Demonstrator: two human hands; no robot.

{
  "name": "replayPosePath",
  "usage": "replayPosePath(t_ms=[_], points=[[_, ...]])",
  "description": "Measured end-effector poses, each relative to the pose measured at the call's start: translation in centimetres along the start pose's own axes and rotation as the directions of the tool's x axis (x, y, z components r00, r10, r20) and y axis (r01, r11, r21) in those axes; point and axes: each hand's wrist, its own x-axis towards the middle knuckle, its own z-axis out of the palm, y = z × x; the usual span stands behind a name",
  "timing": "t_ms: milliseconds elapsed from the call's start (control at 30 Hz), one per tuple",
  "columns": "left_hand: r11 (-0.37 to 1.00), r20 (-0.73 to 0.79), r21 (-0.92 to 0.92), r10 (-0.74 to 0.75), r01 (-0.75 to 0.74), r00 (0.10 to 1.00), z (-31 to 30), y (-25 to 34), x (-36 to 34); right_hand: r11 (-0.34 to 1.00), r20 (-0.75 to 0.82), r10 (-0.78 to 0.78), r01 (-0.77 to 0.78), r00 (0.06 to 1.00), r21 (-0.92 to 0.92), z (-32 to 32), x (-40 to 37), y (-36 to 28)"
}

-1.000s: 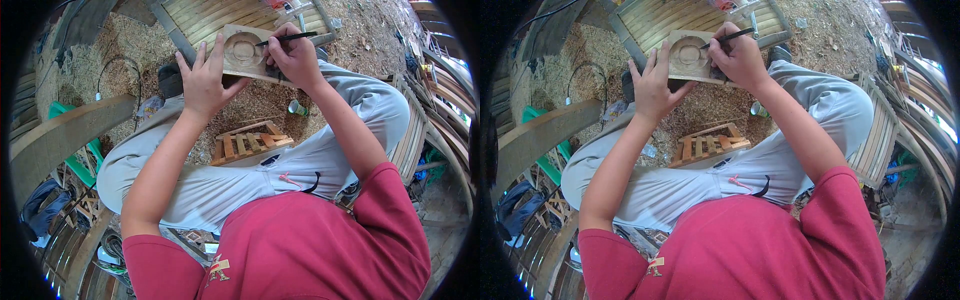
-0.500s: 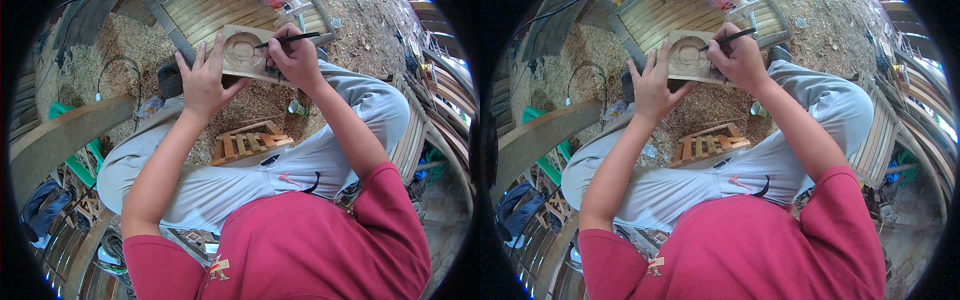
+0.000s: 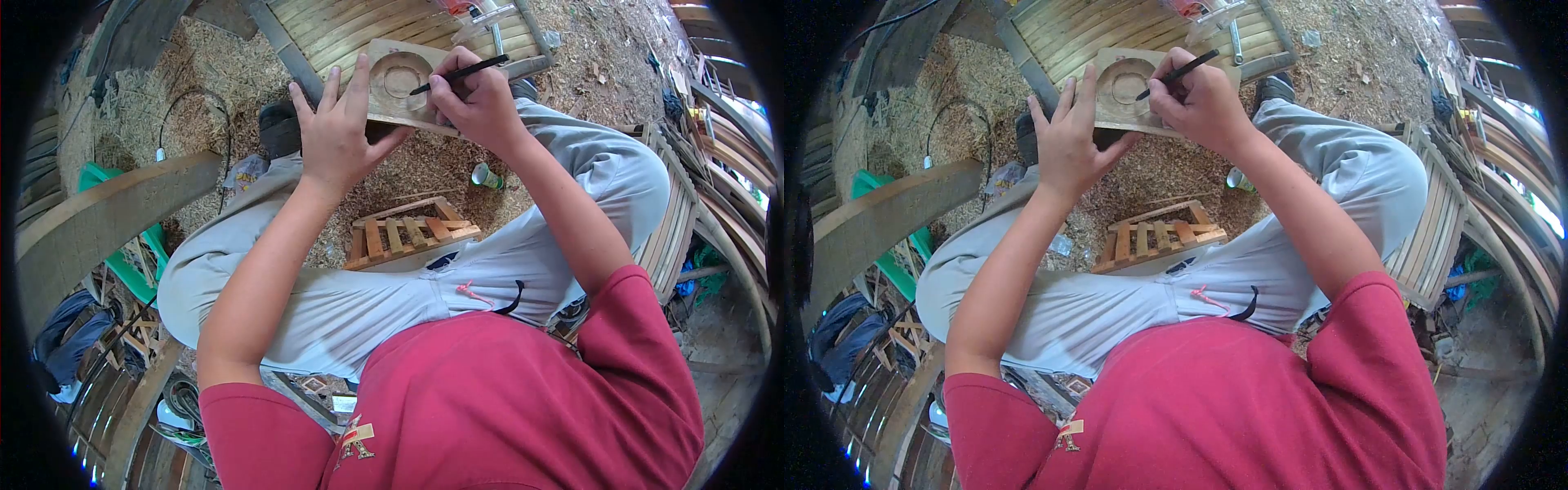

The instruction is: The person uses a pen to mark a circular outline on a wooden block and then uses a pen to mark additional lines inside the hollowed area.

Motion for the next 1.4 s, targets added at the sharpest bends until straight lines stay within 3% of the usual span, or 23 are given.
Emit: replayPosePath(t_ms=[400,533,633,733,933,1033,1267,1400], points=[[1.0,-0.008,-0.004,-0.002,0.002,1.0,-0.2,0.1,0.0,1.0,0.072,0.012,-0.014,0.997,0.025,-0.1,0.1,-1.0],[1.0,0.035,-0.005,-0.015,0.015,0.999,-0.4,-0.1,0.2,0.98,-0.045,0.043,-0.034,0.998,0.194,-0.3,0.2,-0.6],[0.998,0.083,-0.057,-0.021,0.026,0.996,-1.3,-1.2,1.7,0.942,-0.119,0.069,-0.026,0.99,0.334,-0.7,0.5,-0.8],[0.98,0.046,-0.197,0.009,0.0,0.999,-1.0,-2.8,2.9,0.948,-0.112,0.098,-0.059,0.989,0.314,-1.1,0.4,-1.3],[0.949,0.163,-0.315,0.086,-0.031,0.983,-0.6,-4.2,3.8,0.949,-0.001,0.048,-0.045,0.999,0.311,-1.1,0.3,-0.9],[0.939,0.203,-0.344,0.052,0.021,0.978,-1.1,-3.7,4.0,0.952,0.028,0.011,-0.019,1.0,0.304,-1.1,0.4,-1.0],[0.948,0.064,-0.317,0.03,-0.008,0.997,-0.1,-2.6,2.2,0.938,0.107,0.041,-0.075,0.993,0.339,-0.5,0.6,-1.1],[0.969,0.009,-0.245,0.028,-0.025,1.0,0.1,-1.5,1.3,0.936,0.066,0.046,-0.066,0.997,0.347,-0.3,0.8,-1.3]])
